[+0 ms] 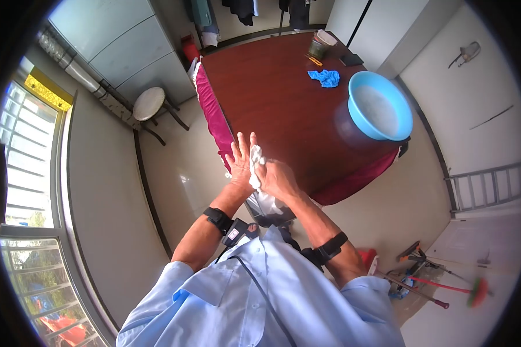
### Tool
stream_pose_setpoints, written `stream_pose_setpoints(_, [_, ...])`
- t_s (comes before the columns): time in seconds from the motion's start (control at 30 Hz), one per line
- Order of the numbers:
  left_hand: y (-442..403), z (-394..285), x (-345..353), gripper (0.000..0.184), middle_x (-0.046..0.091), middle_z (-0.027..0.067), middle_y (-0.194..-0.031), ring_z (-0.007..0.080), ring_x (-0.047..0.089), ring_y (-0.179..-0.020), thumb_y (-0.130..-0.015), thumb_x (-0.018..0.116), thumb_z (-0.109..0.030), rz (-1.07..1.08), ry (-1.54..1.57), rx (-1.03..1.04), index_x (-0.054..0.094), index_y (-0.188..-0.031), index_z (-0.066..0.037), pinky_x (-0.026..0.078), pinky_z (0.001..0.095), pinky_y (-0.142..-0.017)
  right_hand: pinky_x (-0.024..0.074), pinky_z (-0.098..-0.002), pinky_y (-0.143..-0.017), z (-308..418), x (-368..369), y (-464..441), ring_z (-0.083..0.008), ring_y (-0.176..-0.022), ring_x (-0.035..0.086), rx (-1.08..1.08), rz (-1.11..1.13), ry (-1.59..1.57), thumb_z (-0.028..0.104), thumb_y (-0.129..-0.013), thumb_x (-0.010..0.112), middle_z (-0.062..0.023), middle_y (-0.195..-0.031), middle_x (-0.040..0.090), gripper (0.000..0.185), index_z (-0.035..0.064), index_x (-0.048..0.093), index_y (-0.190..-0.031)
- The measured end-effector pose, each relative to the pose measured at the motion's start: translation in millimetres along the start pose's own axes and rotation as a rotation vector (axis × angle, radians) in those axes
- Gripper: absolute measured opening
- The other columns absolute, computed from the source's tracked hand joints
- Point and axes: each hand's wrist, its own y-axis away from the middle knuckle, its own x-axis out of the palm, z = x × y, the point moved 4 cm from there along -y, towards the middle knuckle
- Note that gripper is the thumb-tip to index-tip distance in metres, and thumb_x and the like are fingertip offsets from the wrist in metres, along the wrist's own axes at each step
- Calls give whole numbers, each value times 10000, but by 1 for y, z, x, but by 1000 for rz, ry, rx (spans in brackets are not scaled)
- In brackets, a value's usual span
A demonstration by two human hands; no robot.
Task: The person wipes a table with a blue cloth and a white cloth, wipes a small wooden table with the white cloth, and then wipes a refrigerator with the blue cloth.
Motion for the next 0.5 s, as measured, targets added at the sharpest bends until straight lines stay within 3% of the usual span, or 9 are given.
stream_pose_setpoints(0.07, [-7, 6, 23, 912, 8, 232, -1649, 520, 183, -1472, -902, 576, -345, -36, -21, -3, 34, -1604, -131, 290, 716, -1084, 527, -493, -686, 2, 5, 8, -417, -768, 652, -7, -16, 62, 289, -944, 565, -240, -841, 667, 322, -1, 660, -843])
stream_pose_setpoints(0.1, [-15, 12, 38, 870, -14, 267, -1640, 541, 156, -1470, -918, 562, -387, -16, -15, -6, 97, -1607, -129, 264, 736, -1084, 530, -486, -680, 3, 7, 14, -407, -770, 657, -7, -23, 94, 281, -934, 584, -234, -847, 669, 306, 0, 660, -839])
stream_pose_setpoints(0.2, [-14, 19, 48, 809, -5, 269, -1642, 528, 154, -1479, -954, 520, -368, -11, -239, -82, 104, -1602, -119, 250, 751, -1079, 535, -482, -678, 24, 7, 36, -383, -758, 663, -56, 16, 81, 252, -907, 629, -208, -819, 660, 260, 1, 660, -846])
stream_pose_setpoints(0.23, [-14, 21, 48, 802, -13, 299, -1632, 535, 104, -1486, -938, 540, -352, 6, -176, -62, 167, -1594, -83, 253, 744, -1080, 535, -479, -674, 33, 1, 38, -373, -761, 662, -17, 48, 53, 223, -891, 655, -192, -827, 653, 214, 10, 663, -871])
stream_pose_setpoints(0.33, [-6, 10, 33, 814, -4, 296, -1633, 532, 76, -1491, -924, 556, -330, -2, -366, 77, 178, -1583, -38, 245, 738, -1089, 527, -472, -700, 24, -16, 21, -393, -816, 650, -65, -141, -112, 236, -920, 597, -206, -890, 654, 229, 18, 666, -922])
stream_pose_setpoints(0.37, [8, 0, 20, 791, -10, 291, -1634, 522, 50, -1496, -905, 567, -312, 137, -505, 133, 235, -1574, -50, 213, 733, -1108, 524, -470, -688, 19, -26, 11, -392, -799, 650, 21, -205, -15, 196, -917, 593, -202, -877, 653, 201, 13, 672, -940])
stream_pose_setpoints(0.4, [15, -9, 17, 754, 44, 234, -1651, 509, 46, -1500, -895, 566, -320, 120, -388, 148, 299, -1563, -99, 140, 729, -1136, 529, -480, -710, 13, -36, 0, -400, -802, 653, 46, -312, 6, 245, -923, 583, -212, -876, 660, 263, 2, 673, -964])
stream_pose_setpoints(0.47, [26, -35, 20, 718, 133, 173, -1654, 498, 73, -1498, -906, 547, -357, 172, -532, 289, 334, -1552, -131, 86, 724, -1151, 547, -488, -749, -23, -24, -23, -396, -846, 679, 250, -182, 50, 411, -903, 612, -204, -918, 699, 388, 40, 702, -970])
stream_pose_setpoints(0.5, [25, -44, 32, 673, 202, 134, -1645, 505, 87, -1490, -936, 514, -344, 66, -313, 394, 333, -1554, -150, 63, 733, -1149, 551, -485, -761, -26, -18, -25, -401, -859, 687, 286, -36, 94, 477, -893, 596, -209, -914, 707, 455, 44, 709, -969])
